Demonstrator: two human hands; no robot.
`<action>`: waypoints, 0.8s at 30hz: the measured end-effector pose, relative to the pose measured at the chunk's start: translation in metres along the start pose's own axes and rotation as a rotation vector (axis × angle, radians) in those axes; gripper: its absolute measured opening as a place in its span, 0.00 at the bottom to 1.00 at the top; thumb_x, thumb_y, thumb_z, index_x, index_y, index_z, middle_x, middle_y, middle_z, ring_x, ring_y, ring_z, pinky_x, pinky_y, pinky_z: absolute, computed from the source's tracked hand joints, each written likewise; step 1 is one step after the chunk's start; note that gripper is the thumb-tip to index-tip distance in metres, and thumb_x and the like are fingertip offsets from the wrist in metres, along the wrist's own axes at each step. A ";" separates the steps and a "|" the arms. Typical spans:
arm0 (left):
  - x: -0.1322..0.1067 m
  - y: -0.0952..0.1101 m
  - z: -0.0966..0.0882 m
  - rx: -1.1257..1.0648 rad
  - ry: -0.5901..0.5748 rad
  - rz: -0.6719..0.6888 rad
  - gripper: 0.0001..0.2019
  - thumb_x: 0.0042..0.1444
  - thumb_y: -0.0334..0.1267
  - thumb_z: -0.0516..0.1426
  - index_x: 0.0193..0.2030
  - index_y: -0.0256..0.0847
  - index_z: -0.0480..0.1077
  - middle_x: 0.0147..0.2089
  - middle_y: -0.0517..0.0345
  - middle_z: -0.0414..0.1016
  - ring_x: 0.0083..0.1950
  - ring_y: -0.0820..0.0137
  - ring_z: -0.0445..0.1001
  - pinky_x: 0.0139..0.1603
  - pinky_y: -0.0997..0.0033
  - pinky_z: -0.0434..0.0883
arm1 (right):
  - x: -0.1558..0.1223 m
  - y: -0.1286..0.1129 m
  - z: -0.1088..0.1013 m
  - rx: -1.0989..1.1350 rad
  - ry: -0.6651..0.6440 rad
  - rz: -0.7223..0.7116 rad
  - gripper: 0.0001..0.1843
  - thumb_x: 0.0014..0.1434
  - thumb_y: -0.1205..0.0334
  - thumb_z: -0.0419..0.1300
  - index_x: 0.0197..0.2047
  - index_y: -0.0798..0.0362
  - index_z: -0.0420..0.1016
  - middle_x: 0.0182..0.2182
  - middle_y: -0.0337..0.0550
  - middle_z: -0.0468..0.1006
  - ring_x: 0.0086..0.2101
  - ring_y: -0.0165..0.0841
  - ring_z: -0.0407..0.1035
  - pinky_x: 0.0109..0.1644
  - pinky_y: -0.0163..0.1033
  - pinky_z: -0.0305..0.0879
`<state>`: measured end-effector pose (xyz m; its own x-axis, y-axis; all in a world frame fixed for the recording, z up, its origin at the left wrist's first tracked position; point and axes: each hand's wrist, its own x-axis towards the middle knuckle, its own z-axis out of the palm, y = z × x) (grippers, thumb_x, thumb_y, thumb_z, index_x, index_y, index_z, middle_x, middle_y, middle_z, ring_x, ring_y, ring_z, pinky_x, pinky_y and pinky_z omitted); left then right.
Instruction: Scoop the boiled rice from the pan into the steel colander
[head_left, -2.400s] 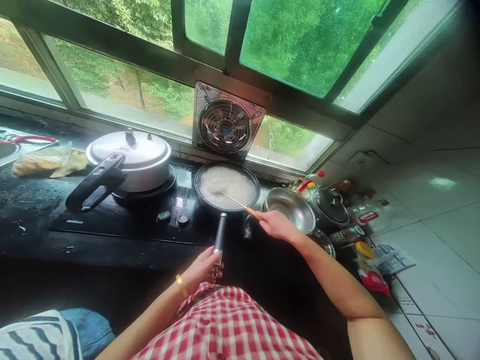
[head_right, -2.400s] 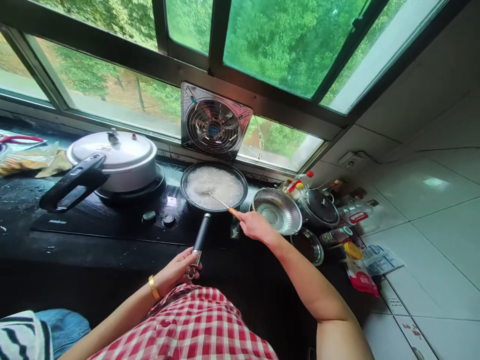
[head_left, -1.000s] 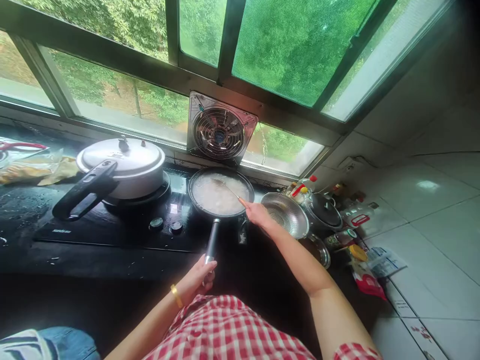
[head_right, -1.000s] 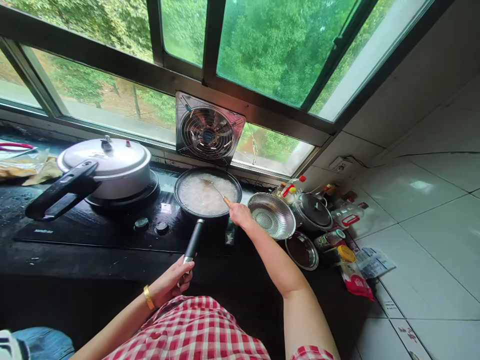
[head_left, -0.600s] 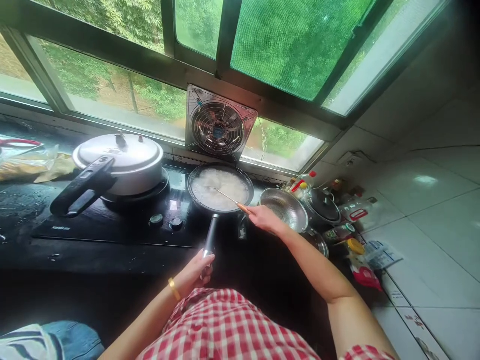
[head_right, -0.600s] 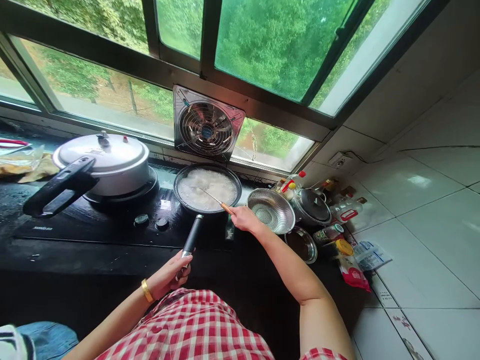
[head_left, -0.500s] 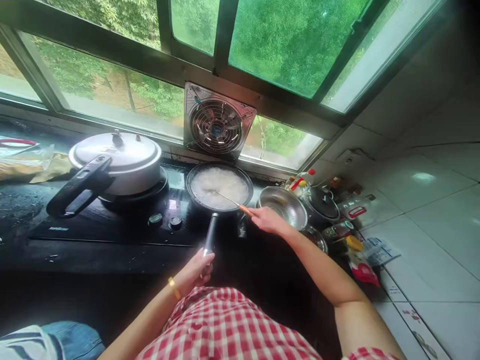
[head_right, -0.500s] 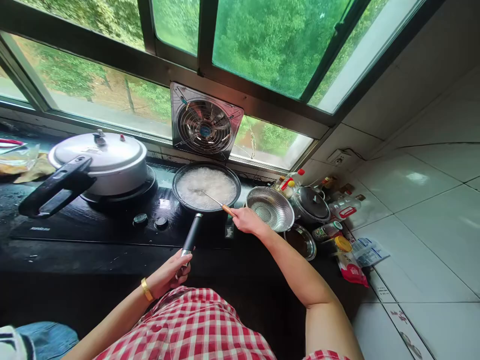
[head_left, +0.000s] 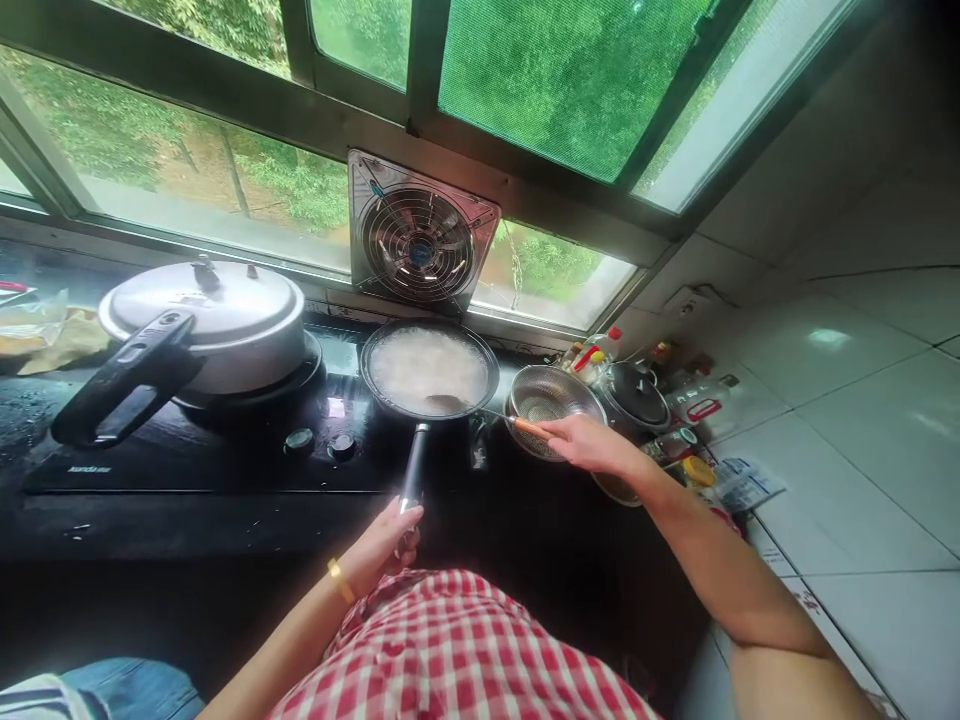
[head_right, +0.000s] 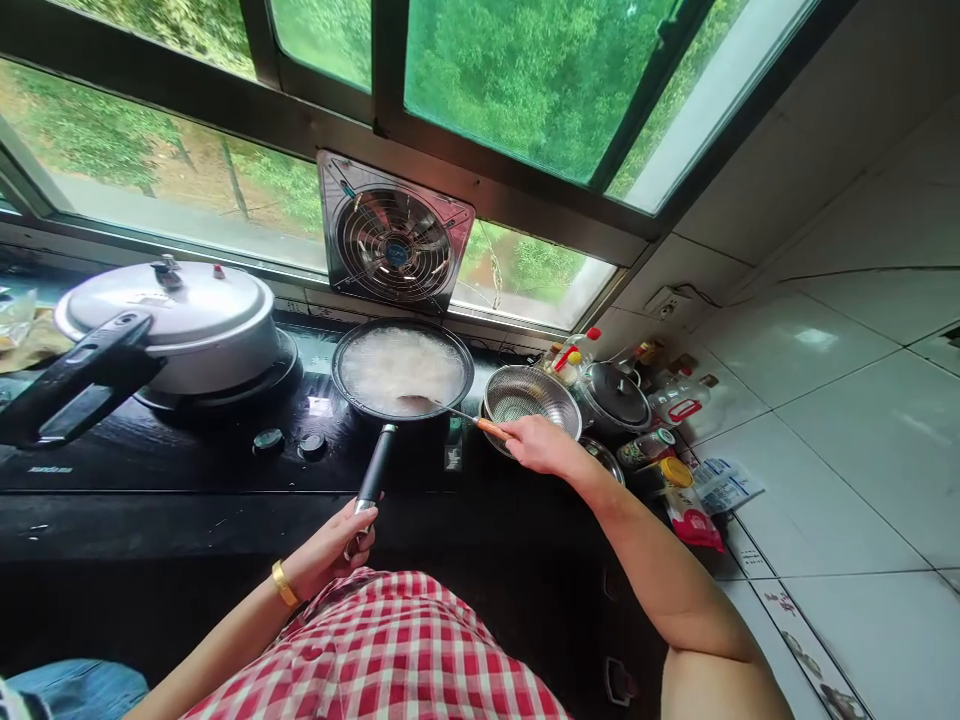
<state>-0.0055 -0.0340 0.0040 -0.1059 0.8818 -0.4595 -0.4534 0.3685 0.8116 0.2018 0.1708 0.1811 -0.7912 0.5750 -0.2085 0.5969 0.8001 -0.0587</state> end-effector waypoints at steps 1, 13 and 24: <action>0.000 0.000 0.000 0.004 0.002 0.003 0.25 0.46 0.58 0.57 0.41 0.46 0.52 0.21 0.70 0.56 0.17 0.82 0.55 0.18 0.83 0.39 | 0.000 0.001 0.000 -0.030 0.013 0.024 0.19 0.59 0.62 0.48 0.48 0.45 0.75 0.28 0.38 0.76 0.28 0.30 0.66 0.29 0.32 0.51; 0.004 -0.005 -0.003 0.005 -0.006 0.000 0.26 0.46 0.59 0.57 0.40 0.45 0.51 0.21 0.71 0.56 0.17 0.81 0.55 0.17 0.83 0.40 | 0.053 -0.006 0.034 -0.301 0.113 0.226 0.24 0.62 0.64 0.46 0.61 0.44 0.61 0.38 0.47 0.78 0.38 0.40 0.72 0.38 0.39 0.62; 0.005 -0.004 -0.004 0.012 -0.013 -0.024 0.31 0.40 0.62 0.59 0.42 0.46 0.51 0.19 0.71 0.58 0.16 0.80 0.56 0.16 0.82 0.41 | 0.118 -0.033 0.045 -0.240 0.140 0.177 0.26 0.62 0.66 0.45 0.63 0.49 0.57 0.41 0.52 0.76 0.42 0.41 0.71 0.43 0.41 0.64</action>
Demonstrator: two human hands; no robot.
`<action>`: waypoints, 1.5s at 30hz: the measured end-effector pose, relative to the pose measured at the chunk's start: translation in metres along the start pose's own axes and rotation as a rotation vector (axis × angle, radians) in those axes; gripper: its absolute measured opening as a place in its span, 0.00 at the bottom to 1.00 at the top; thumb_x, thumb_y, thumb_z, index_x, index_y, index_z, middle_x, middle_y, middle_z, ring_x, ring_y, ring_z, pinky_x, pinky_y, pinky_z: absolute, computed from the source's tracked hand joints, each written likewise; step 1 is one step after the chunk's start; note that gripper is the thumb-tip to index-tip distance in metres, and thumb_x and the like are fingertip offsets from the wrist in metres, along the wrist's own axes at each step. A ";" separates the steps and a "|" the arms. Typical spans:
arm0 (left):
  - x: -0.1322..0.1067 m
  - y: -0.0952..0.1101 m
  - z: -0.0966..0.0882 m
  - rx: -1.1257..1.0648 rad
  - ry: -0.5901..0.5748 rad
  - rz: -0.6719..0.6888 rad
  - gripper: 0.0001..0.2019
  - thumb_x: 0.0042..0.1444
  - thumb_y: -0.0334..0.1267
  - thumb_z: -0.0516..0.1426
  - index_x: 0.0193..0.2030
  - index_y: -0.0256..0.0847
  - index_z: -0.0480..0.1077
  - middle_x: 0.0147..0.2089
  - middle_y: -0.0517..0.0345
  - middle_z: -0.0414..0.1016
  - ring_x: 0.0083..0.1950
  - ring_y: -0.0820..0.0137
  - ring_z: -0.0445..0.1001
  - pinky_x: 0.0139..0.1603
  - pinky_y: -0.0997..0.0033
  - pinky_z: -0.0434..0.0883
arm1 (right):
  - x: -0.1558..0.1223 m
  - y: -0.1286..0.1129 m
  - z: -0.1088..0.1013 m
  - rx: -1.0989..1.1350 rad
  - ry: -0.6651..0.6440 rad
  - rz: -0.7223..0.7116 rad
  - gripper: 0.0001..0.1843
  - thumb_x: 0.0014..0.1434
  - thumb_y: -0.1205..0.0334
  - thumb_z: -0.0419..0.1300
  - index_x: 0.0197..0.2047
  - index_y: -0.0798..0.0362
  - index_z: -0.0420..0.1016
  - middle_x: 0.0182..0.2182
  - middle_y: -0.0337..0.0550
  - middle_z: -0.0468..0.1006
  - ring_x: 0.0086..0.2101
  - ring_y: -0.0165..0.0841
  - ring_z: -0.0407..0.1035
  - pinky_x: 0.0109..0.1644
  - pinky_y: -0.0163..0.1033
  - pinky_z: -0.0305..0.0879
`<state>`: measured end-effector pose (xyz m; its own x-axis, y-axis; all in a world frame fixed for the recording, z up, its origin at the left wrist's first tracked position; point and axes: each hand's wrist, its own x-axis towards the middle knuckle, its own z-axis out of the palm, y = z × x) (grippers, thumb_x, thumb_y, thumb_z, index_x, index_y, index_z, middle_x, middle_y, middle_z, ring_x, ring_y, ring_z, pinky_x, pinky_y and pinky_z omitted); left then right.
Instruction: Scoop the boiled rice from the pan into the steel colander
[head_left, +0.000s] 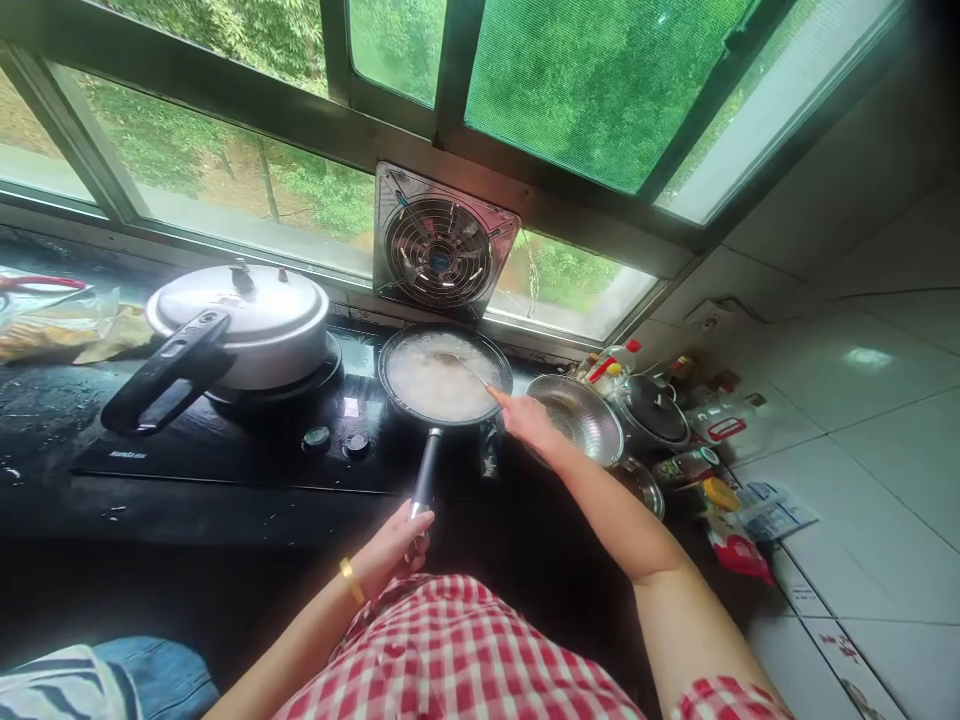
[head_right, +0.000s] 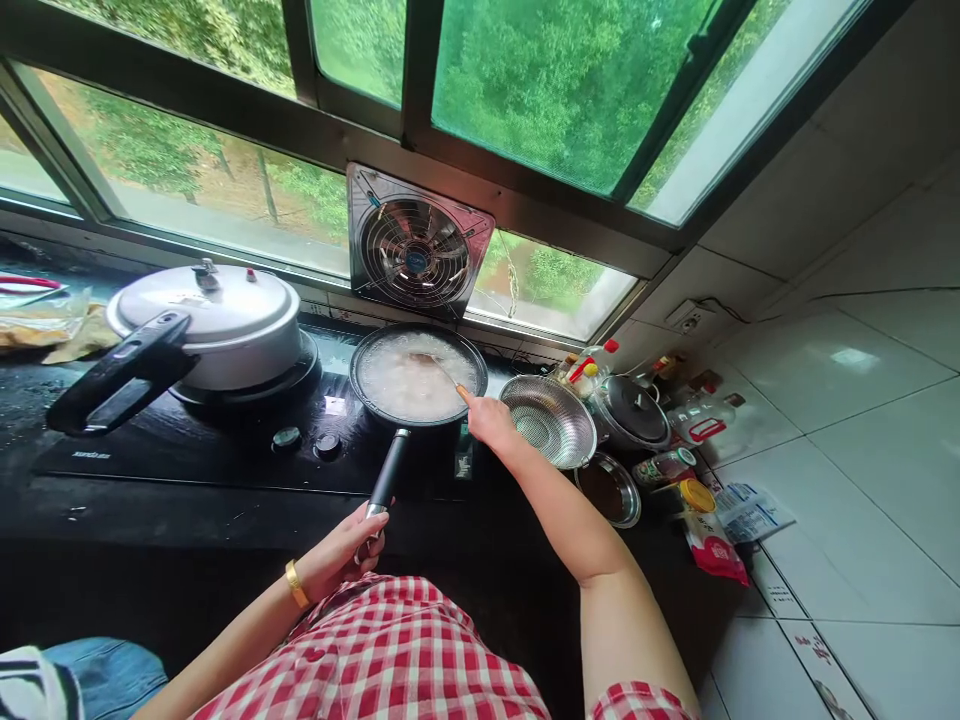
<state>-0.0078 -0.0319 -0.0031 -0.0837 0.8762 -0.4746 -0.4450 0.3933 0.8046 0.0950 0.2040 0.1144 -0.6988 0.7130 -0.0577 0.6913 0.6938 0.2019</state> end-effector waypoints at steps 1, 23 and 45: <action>-0.001 0.000 0.001 -0.007 0.001 0.003 0.31 0.40 0.61 0.59 0.43 0.46 0.51 0.19 0.71 0.58 0.16 0.80 0.56 0.16 0.82 0.40 | 0.003 -0.004 0.001 0.005 0.001 -0.016 0.26 0.62 0.66 0.45 0.64 0.48 0.55 0.41 0.52 0.76 0.42 0.40 0.71 0.43 0.40 0.64; -0.003 0.000 0.001 0.000 0.002 0.031 0.26 0.46 0.59 0.57 0.43 0.46 0.52 0.21 0.71 0.57 0.17 0.81 0.56 0.17 0.82 0.39 | -0.081 0.017 -0.049 0.159 -0.136 -0.328 0.19 0.59 0.62 0.50 0.53 0.48 0.70 0.34 0.41 0.77 0.32 0.31 0.69 0.31 0.32 0.53; 0.000 -0.003 -0.001 0.021 -0.002 0.051 0.28 0.45 0.61 0.56 0.43 0.45 0.52 0.21 0.71 0.58 0.16 0.81 0.56 0.16 0.83 0.41 | -0.059 0.057 -0.004 0.120 0.000 0.047 0.17 0.62 0.62 0.46 0.48 0.50 0.72 0.36 0.45 0.77 0.34 0.35 0.70 0.32 0.34 0.52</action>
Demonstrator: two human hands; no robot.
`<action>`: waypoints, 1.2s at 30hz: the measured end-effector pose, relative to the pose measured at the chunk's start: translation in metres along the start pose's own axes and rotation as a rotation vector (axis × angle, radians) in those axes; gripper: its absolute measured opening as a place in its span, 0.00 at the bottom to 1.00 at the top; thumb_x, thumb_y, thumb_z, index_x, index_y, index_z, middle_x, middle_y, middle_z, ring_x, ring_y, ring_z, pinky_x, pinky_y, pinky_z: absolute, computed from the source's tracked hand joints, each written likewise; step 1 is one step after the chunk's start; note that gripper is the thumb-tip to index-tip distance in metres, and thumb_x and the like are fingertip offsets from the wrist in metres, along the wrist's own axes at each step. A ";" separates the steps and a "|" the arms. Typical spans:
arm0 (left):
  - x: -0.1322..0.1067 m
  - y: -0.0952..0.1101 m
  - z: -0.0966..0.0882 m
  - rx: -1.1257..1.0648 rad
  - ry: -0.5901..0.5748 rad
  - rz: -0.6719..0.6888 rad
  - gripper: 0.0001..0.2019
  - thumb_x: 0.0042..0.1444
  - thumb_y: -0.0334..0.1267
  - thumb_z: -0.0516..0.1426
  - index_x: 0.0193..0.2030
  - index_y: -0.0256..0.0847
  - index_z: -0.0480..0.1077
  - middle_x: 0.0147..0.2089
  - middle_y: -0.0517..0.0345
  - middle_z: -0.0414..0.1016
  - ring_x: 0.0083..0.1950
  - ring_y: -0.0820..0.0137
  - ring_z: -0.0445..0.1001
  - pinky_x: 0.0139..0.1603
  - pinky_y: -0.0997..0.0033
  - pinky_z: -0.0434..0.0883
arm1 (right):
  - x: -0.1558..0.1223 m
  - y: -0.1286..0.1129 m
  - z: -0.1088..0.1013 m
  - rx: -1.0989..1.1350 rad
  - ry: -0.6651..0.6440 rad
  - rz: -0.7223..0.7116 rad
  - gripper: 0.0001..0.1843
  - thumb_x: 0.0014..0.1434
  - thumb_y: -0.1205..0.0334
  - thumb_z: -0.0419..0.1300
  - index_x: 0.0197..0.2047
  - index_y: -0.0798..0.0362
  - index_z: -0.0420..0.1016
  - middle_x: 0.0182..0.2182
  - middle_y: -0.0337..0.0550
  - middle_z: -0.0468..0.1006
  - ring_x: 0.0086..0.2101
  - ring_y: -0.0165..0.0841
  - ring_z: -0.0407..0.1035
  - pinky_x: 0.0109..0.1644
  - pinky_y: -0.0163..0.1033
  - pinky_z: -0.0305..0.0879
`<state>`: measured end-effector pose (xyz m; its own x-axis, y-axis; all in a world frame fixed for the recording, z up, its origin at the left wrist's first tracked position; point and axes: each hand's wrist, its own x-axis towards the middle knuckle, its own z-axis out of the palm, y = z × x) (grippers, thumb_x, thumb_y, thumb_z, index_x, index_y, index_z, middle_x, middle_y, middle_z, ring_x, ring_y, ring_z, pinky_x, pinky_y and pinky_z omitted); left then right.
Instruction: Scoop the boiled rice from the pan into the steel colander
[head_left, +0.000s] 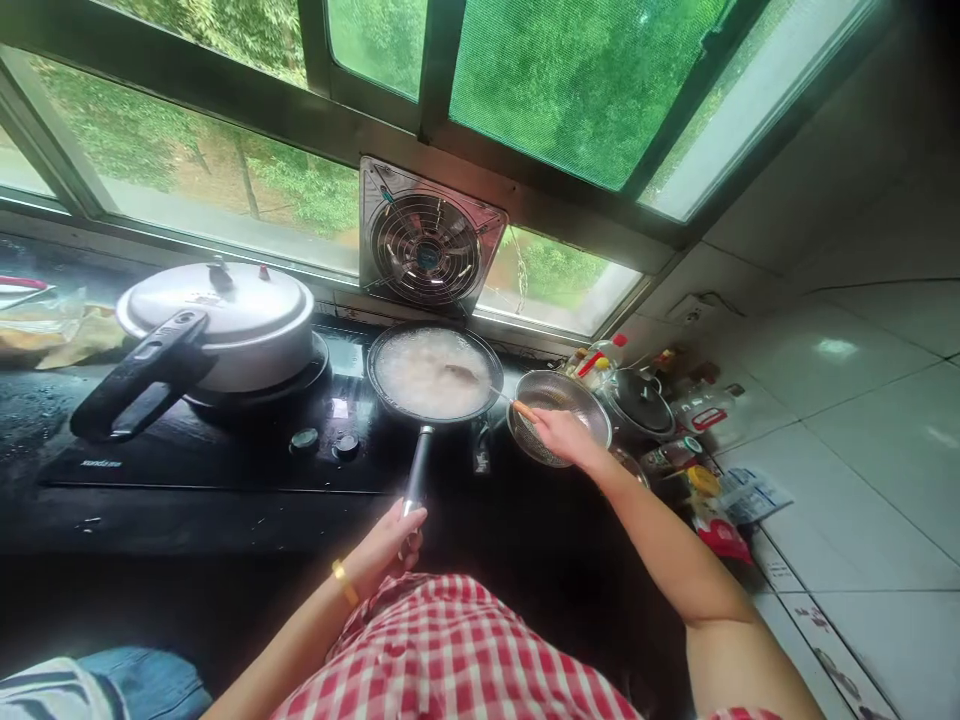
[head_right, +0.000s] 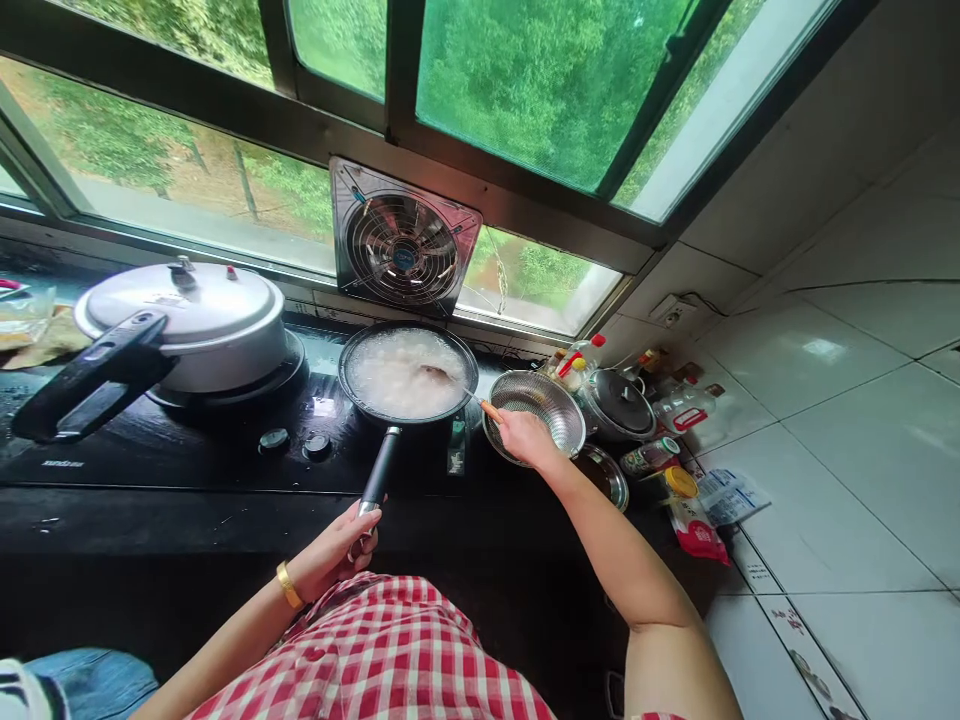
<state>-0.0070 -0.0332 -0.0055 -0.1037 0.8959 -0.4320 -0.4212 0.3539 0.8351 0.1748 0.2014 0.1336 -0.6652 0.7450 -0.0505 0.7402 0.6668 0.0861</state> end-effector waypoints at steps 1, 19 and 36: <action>0.000 0.000 0.000 -0.007 0.001 0.001 0.28 0.45 0.61 0.56 0.43 0.45 0.52 0.21 0.71 0.58 0.16 0.81 0.56 0.16 0.83 0.42 | 0.002 0.000 0.002 0.023 0.018 -0.004 0.17 0.62 0.62 0.45 0.47 0.50 0.72 0.35 0.44 0.77 0.34 0.35 0.70 0.32 0.33 0.52; -0.004 0.002 0.005 -0.016 0.060 -0.012 0.30 0.43 0.61 0.57 0.46 0.45 0.54 0.22 0.70 0.59 0.16 0.81 0.57 0.16 0.83 0.42 | 0.034 0.018 0.029 0.652 0.033 0.156 0.14 0.60 0.57 0.49 0.37 0.54 0.72 0.20 0.35 0.66 0.18 0.25 0.60 0.21 0.29 0.51; -0.005 0.004 0.007 -0.008 0.062 -0.008 0.28 0.45 0.60 0.57 0.44 0.44 0.54 0.21 0.70 0.58 0.16 0.81 0.56 0.16 0.83 0.41 | 0.009 -0.012 0.024 1.539 -0.581 0.345 0.11 0.62 0.66 0.50 0.46 0.58 0.67 0.18 0.35 0.66 0.11 0.18 0.54 0.10 0.20 0.44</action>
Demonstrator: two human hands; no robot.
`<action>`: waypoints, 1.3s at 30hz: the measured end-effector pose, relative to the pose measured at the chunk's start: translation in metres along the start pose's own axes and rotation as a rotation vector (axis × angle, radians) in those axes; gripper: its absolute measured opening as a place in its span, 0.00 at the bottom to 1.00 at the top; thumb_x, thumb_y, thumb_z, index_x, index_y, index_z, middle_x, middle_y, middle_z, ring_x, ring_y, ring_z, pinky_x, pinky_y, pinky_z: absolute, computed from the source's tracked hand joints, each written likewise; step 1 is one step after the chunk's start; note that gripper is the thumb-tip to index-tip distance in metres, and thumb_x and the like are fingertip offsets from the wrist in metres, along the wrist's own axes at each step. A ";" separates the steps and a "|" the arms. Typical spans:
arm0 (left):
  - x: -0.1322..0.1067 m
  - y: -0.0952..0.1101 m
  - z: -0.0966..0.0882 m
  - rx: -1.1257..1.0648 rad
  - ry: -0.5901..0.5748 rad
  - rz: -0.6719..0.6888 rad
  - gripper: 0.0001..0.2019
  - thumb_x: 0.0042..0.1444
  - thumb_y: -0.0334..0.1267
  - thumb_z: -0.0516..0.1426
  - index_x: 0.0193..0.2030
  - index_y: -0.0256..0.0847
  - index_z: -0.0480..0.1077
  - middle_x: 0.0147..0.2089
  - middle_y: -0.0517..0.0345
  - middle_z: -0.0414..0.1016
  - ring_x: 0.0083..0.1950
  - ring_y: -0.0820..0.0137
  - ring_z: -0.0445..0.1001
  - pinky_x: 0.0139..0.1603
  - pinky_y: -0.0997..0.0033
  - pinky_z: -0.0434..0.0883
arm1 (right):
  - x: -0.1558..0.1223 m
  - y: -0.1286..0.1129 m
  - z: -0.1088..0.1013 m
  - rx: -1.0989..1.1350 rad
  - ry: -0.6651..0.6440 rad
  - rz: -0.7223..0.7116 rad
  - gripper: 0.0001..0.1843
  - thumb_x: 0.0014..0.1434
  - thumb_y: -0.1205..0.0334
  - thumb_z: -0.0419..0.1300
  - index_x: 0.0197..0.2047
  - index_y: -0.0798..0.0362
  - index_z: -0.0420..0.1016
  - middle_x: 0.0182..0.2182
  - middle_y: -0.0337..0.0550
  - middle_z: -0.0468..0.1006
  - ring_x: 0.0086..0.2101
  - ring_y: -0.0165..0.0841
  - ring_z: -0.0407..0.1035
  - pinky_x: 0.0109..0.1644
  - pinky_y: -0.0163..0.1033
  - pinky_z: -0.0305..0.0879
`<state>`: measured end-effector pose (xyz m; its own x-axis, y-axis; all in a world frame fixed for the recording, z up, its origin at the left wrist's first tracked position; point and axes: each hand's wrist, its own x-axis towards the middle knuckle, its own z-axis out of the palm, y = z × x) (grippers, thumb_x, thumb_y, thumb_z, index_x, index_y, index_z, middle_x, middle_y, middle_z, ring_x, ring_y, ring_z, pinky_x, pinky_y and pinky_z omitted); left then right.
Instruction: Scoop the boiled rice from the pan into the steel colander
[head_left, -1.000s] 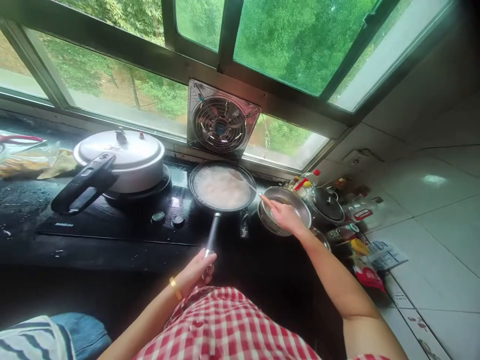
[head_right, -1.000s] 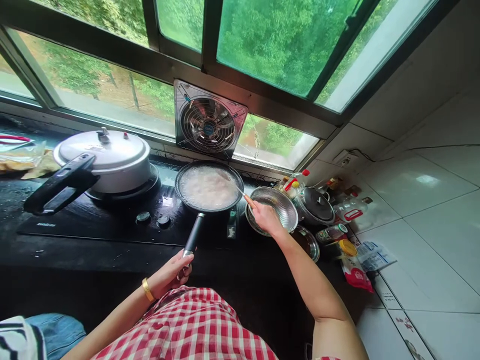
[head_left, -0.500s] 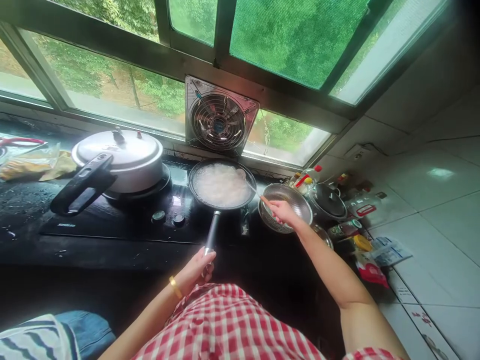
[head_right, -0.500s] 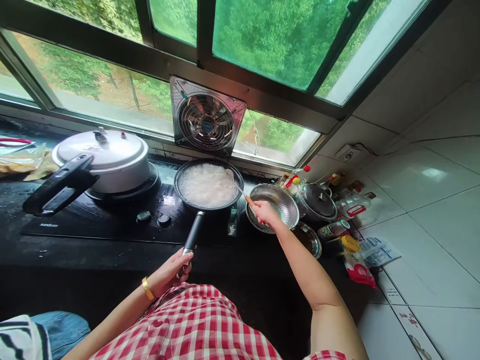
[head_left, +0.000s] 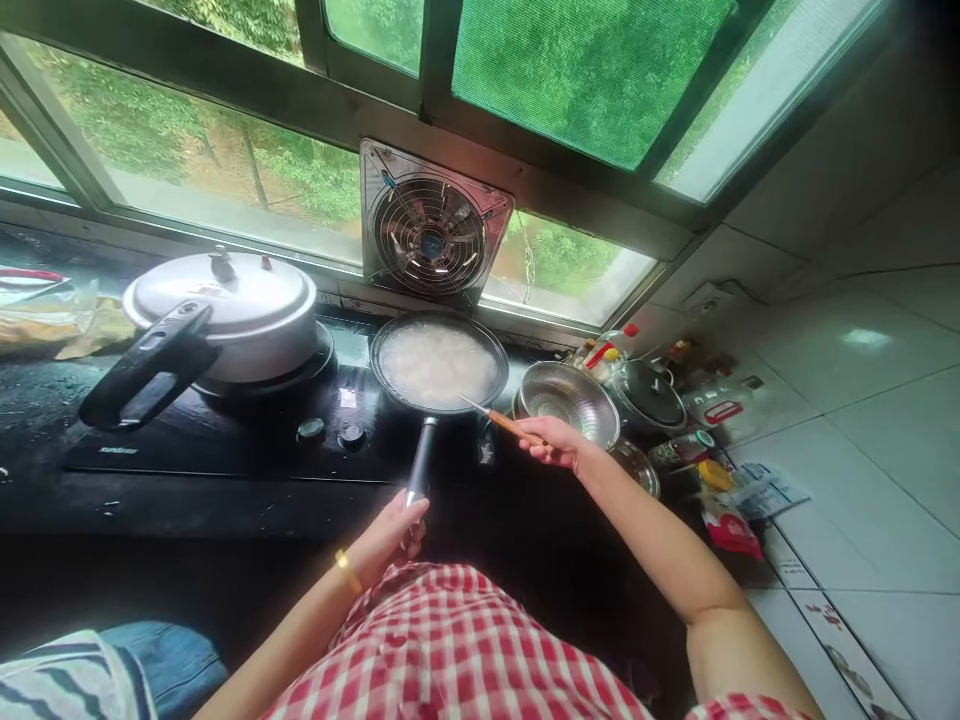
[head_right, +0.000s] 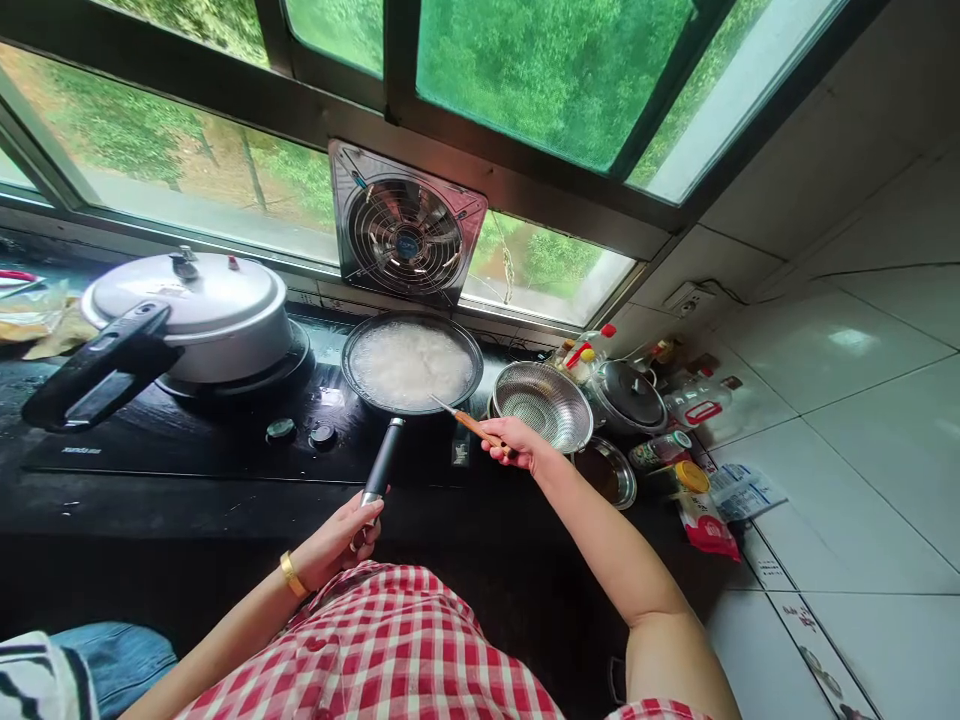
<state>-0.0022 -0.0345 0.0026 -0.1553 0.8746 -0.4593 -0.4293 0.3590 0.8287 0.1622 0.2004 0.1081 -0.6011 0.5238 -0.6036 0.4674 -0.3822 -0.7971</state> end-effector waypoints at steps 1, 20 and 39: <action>0.000 0.000 0.000 -0.002 0.001 -0.001 0.27 0.45 0.60 0.57 0.44 0.44 0.54 0.21 0.70 0.58 0.16 0.82 0.56 0.16 0.83 0.41 | 0.001 0.000 0.002 0.040 -0.025 0.021 0.10 0.62 0.66 0.49 0.46 0.58 0.66 0.18 0.35 0.66 0.11 0.18 0.54 0.10 0.20 0.44; 0.005 -0.005 -0.005 -0.021 -0.043 -0.006 0.25 0.48 0.58 0.56 0.43 0.44 0.54 0.21 0.69 0.59 0.16 0.80 0.58 0.15 0.83 0.43 | 0.000 0.042 0.007 0.425 -0.198 -0.119 0.14 0.64 0.66 0.44 0.52 0.56 0.61 0.22 0.34 0.67 0.11 0.18 0.51 0.09 0.21 0.47; 0.003 -0.002 -0.004 -0.010 -0.031 -0.006 0.25 0.47 0.58 0.56 0.41 0.44 0.53 0.21 0.70 0.59 0.16 0.80 0.57 0.15 0.83 0.44 | -0.013 0.053 -0.012 0.230 0.179 -0.280 0.23 0.56 0.63 0.56 0.55 0.59 0.64 0.19 0.36 0.69 0.11 0.20 0.55 0.09 0.24 0.45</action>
<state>-0.0049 -0.0337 -0.0020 -0.1255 0.8820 -0.4543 -0.4389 0.3613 0.8227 0.2026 0.1825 0.0744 -0.5529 0.7482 -0.3667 0.1325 -0.3556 -0.9252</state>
